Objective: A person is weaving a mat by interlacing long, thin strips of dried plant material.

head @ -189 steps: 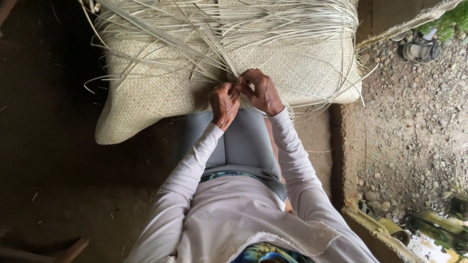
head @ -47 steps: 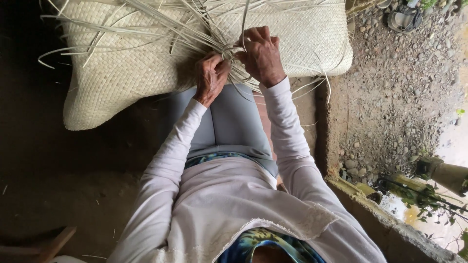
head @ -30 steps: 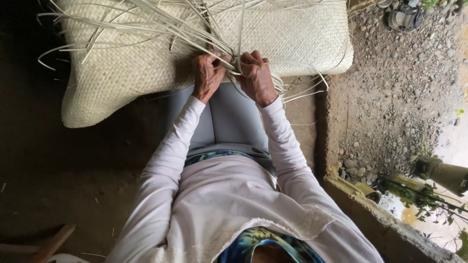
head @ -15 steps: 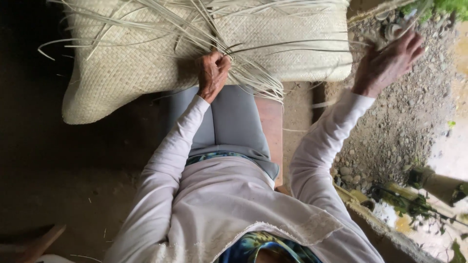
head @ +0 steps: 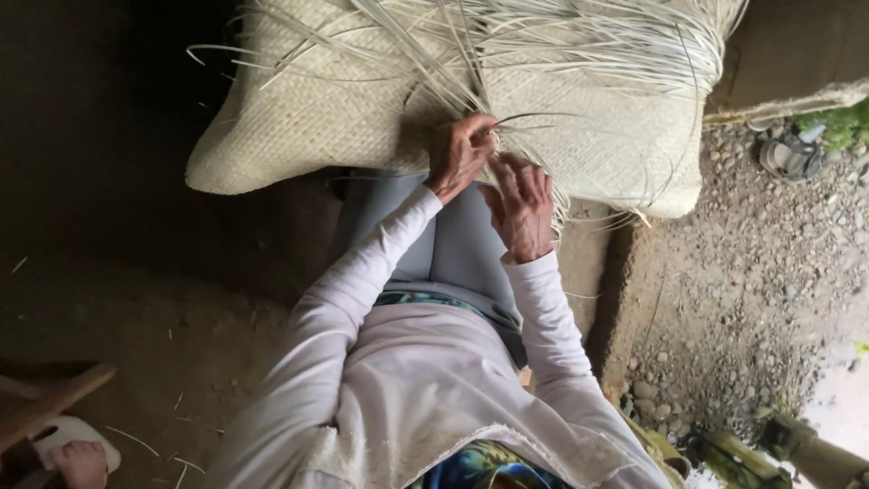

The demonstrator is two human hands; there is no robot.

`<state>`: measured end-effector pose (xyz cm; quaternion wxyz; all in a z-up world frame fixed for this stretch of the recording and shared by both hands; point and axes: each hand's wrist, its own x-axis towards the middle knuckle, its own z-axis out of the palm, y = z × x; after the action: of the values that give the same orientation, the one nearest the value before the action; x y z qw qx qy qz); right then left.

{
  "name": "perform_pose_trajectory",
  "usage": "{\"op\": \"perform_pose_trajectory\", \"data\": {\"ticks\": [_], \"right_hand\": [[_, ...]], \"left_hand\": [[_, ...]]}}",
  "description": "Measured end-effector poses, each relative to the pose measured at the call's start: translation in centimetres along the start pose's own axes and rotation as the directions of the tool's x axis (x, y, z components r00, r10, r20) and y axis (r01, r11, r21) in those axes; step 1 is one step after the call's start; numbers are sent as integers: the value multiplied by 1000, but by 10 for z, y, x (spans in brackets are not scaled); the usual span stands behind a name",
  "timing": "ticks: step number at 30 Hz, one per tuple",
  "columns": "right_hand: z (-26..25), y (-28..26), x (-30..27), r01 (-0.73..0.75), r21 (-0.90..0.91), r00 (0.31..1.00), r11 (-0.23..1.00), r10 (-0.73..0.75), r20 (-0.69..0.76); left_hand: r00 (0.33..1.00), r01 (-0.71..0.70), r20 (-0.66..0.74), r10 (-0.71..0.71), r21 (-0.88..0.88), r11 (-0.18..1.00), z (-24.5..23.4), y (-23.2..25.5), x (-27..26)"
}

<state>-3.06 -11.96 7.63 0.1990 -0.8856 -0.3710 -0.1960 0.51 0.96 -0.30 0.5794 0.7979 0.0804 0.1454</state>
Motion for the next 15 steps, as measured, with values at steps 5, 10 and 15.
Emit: {"op": "perform_pose_trajectory", "data": {"ticks": [5, 10, 15], "right_hand": [[40, 25, -32, -94, -10, 995, 996, 94, 30], [37, 34, -29, -39, 98, 997, 994, 46, -70], [37, 35, -32, -123, 114, 989, 986, 131, -63]], "left_hand": [[999, 16, 27, -20, 125, 992, 4, -13, 3], [968, -70, -234, 95, 115, 991, -33, -24, 50], [821, -121, -524, 227, 228, 966, -129, -61, 117]]}}
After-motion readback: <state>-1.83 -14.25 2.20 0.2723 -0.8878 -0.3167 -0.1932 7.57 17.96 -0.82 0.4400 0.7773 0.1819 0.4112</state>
